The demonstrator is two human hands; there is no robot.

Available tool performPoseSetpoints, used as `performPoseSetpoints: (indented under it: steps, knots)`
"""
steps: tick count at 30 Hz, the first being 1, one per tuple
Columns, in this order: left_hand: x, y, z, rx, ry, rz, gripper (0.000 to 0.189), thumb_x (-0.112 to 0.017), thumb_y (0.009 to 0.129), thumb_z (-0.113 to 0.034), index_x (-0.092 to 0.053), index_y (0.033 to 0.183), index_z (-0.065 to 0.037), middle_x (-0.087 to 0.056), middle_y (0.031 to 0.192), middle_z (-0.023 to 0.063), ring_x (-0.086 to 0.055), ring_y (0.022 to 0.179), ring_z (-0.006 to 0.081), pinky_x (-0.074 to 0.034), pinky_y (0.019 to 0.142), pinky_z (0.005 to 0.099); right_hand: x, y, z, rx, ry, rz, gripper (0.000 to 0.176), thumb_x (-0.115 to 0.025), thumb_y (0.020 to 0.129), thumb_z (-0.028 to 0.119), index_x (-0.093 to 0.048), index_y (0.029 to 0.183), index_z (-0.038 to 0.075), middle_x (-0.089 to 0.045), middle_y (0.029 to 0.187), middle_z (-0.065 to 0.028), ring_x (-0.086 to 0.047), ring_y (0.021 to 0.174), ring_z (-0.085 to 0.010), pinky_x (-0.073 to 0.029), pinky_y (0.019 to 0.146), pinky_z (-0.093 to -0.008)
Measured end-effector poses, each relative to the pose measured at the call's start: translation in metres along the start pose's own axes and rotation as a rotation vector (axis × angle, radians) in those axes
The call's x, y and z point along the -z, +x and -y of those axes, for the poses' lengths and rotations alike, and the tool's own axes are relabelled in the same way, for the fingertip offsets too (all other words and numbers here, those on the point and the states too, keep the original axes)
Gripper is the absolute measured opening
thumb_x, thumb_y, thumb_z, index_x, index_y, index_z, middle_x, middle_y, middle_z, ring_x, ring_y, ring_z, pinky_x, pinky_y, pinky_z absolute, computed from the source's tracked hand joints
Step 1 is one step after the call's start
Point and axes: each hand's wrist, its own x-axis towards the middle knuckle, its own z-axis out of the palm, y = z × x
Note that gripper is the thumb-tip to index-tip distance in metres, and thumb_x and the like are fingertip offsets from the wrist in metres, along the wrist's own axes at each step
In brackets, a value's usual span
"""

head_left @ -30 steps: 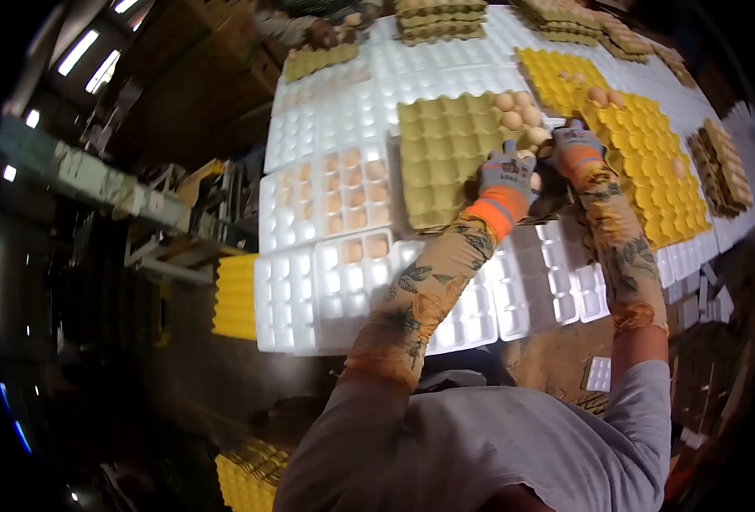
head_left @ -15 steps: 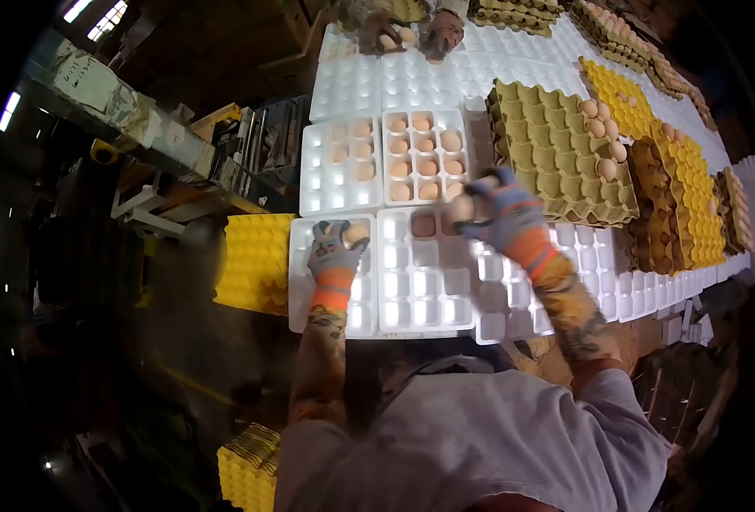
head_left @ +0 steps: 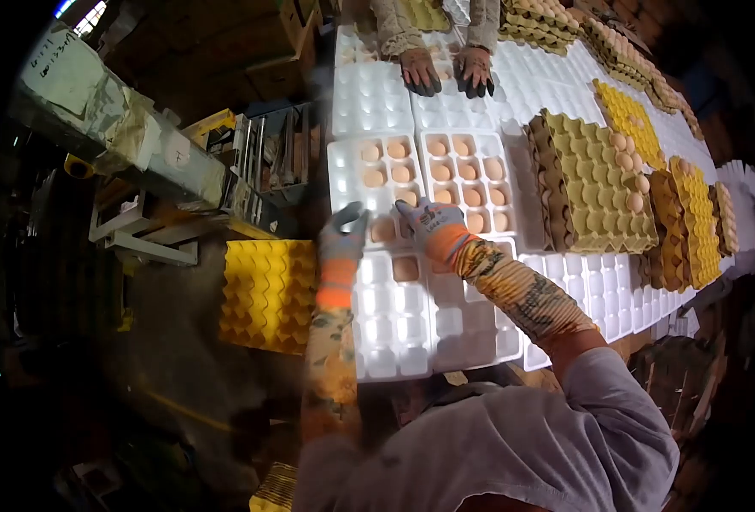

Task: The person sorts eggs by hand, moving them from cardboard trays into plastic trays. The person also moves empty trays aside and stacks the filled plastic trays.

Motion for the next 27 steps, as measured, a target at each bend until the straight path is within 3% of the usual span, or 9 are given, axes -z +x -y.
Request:
performPoseSetpoints:
  steps: [2,4,6,10,13,16,19,24,27]
  knots:
    - [0.004,-0.008,0.033,0.443,-1.432,-0.087,0.043,-0.055,0.086,-0.029,-0.052,0.126,-0.015,-0.057,0.114,0.0071,-0.058,0.097,0.0257,-0.050,0.080,0.0380,-0.001,0.015,0.006,0.085,0.408,-0.335,0.034,-0.053,0.085,0.018,-0.056,0.119,0.018,-0.059,0.102,-0.0148,-0.059,0.091,-0.0337,-0.050,0.073,-0.0429]
    - [0.000,-0.010,0.051,0.300,-1.555,-0.081,0.045,-0.052,0.088,-0.028,-0.049,0.129,-0.008,-0.055,0.118,0.0091,-0.057,0.098,0.0261,-0.051,0.080,0.0397,-0.029,0.050,0.019,0.385,0.558,-0.718,0.034,-0.053,0.083,0.017,-0.056,0.117,0.013,-0.059,0.103,-0.0131,-0.056,0.094,-0.0336,-0.046,0.082,-0.0424]
    - [0.015,-0.017,0.019,0.177,-1.391,-0.219,0.042,-0.054,0.088,-0.021,-0.050,0.127,-0.004,-0.053,0.115,0.0112,-0.055,0.102,0.0260,-0.049,0.086,0.0376,-0.039,0.065,0.015,0.437,0.093,-0.605,0.034,-0.055,0.085,0.022,-0.056,0.118,0.014,-0.056,0.112,-0.0133,-0.051,0.106,-0.0325,-0.039,0.093,-0.0461]
    - [-0.009,-0.010,0.026,-0.012,-0.919,-0.286,0.037,-0.058,0.083,0.002,-0.055,0.120,-0.001,-0.053,0.121,0.0116,-0.053,0.103,0.0184,-0.045,0.085,0.0267,-0.015,0.029,-0.055,0.248,0.333,-0.889,0.031,-0.059,0.074,0.010,-0.059,0.105,0.011,-0.058,0.099,-0.0122,-0.053,0.095,-0.0331,-0.042,0.082,-0.0441]
    - [-0.018,-0.013,0.013,0.148,-0.960,-0.057,0.051,-0.054,0.083,0.009,-0.042,0.131,-0.003,-0.060,0.112,0.0084,-0.055,0.102,0.0139,-0.046,0.085,0.0252,0.001,0.005,-0.132,-0.298,0.068,-0.631,0.027,-0.061,0.074,0.017,-0.064,0.101,0.015,-0.062,0.098,-0.0086,-0.059,0.092,-0.0293,-0.044,0.079,-0.0411]
    - [-0.020,-0.009,0.004,-0.225,-0.395,-0.137,0.046,-0.055,0.085,0.006,-0.043,0.128,-0.001,-0.060,0.116,0.0085,-0.056,0.104,0.0155,-0.043,0.090,0.0255,0.017,0.011,-0.141,-0.320,-0.221,-0.054,0.030,-0.056,0.078,0.018,-0.059,0.108,0.013,-0.063,0.104,-0.0069,-0.057,0.103,-0.0253,-0.038,0.088,-0.0454]
    - [-0.031,-0.004,0.016,-0.192,-0.234,-0.178,0.023,-0.060,0.084,-0.007,-0.060,0.106,0.000,-0.060,0.114,0.0131,-0.050,0.113,0.0273,-0.037,0.098,0.0359,-0.008,0.020,-0.154,-0.366,-0.011,-0.060,0.032,-0.045,0.086,0.019,-0.058,0.114,0.009,-0.058,0.120,-0.0118,-0.050,0.116,-0.0304,-0.026,0.102,-0.0526]
    - [-0.025,0.009,-0.047,-0.267,-0.045,-0.285,0.035,-0.065,0.081,-0.017,-0.061,0.114,-0.006,-0.054,0.121,0.0142,-0.046,0.115,0.0313,-0.034,0.099,0.0427,0.045,-0.056,-0.154,-0.218,0.150,-0.652,0.037,-0.064,0.076,0.039,-0.063,0.102,0.013,-0.060,0.106,-0.0068,-0.053,0.107,-0.0274,-0.039,0.093,-0.0435]
    - [-0.041,0.026,-0.124,-0.398,-0.358,-0.218,0.035,-0.067,0.077,-0.007,-0.061,0.110,-0.003,-0.053,0.122,0.0156,-0.049,0.112,0.0303,-0.037,0.098,0.0394,0.086,-0.141,-0.230,-0.630,0.220,-0.888,0.048,-0.069,0.071,0.040,-0.058,0.105,0.008,-0.060,0.101,-0.0113,-0.056,0.098,-0.0317,-0.047,0.081,-0.0400]
